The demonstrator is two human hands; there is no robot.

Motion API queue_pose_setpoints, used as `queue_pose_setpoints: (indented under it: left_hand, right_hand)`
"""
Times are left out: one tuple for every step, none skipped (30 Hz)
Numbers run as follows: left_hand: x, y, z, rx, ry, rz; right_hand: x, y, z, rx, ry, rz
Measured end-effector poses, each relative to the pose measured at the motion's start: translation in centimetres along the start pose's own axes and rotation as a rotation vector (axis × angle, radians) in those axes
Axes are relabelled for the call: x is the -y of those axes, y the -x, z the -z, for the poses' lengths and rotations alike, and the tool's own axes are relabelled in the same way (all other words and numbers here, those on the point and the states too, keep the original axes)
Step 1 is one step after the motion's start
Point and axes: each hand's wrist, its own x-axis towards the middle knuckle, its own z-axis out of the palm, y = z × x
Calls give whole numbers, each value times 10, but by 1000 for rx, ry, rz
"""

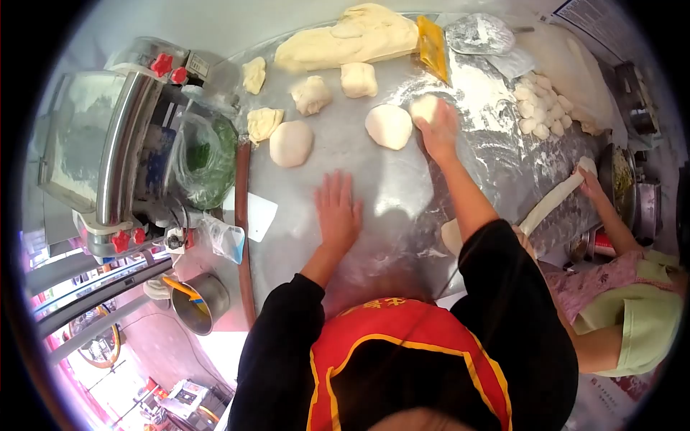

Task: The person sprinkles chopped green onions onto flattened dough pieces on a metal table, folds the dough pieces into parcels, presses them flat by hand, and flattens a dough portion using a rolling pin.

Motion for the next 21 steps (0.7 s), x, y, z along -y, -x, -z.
queue_pose_setpoints:
  left_hand:
    - [-4, 4, -5, 12, 88, -28]
    - [-9, 11, -14, 30, 174, -57]
    - [-15, 17, -21, 50, 261, -83]
    - [-23, 22, -23, 115, 349, -73]
    - [-33, 26, -26, 184, 439, -63]
    - [-44, 32, -28, 259, 532, -50]
    - [-57, 38, -29, 326, 628, -1]
    - [-71, 40, -29, 388, 723, 47]
    - [-84, 40, -32, 447, 817, 93]
    - [-93, 43, -41, 467, 849, 92]
    - [-102, 45, -52, 459, 894, 114]
    - [-111, 47, -63, 450, 937, 137]
    - [-119, 49, -73, 439, 979, 161]
    - [-126, 49, -81, 453, 972, 179]
    - [-132, 48, -89, 463, 964, 198]
    - [-136, 44, -93, 465, 955, 215]
    - [-135, 40, -92, 343, 820, 148]
    - [-131, 36, -90, 220, 682, 85]
    - [-123, 31, -85, 98, 541, 26]
    - [-102, 25, -75, 81, 490, -23]
    - [-80, 18, -63, 61, 438, -70]
  right_hand:
    - [21, -15, 8, 77, -194, -55]
    - [33, -21, 18, 83, -305, -113]
    - [40, -16, 35, 77, -296, -78]
    - [44, -4, 57, 71, -285, -40]
    - [41, 14, 75, 66, -271, -5]
    - [29, 39, 90, 42, -228, -17]
    - [16, 71, 108, 22, -183, -34]
    - [6, 106, 124, 1, -139, -116]
    - [-5, 141, 138, -23, -95, -193]
    - [-20, 177, 148, -34, -84, -228]
    - [-35, 209, 151, -46, -74, -260]
    - [-45, 239, 145, -60, -134, -341]
    - [-53, 259, 141, -74, -197, -422]
    - [-46, 266, 137, -121, -186, -437]
    - [-37, 272, 124, -166, -178, -449]
    - [-24, 272, 112, -213, -174, -455]
    - [-8, 267, 107, -192, -336, -527]
    - [9, 260, 104, -166, -500, -598]
    - [23, 254, 98, -26, -585, -528]
    - [36, 249, 93, 118, -665, -457]
    - [43, 243, 92, 264, -739, -382]
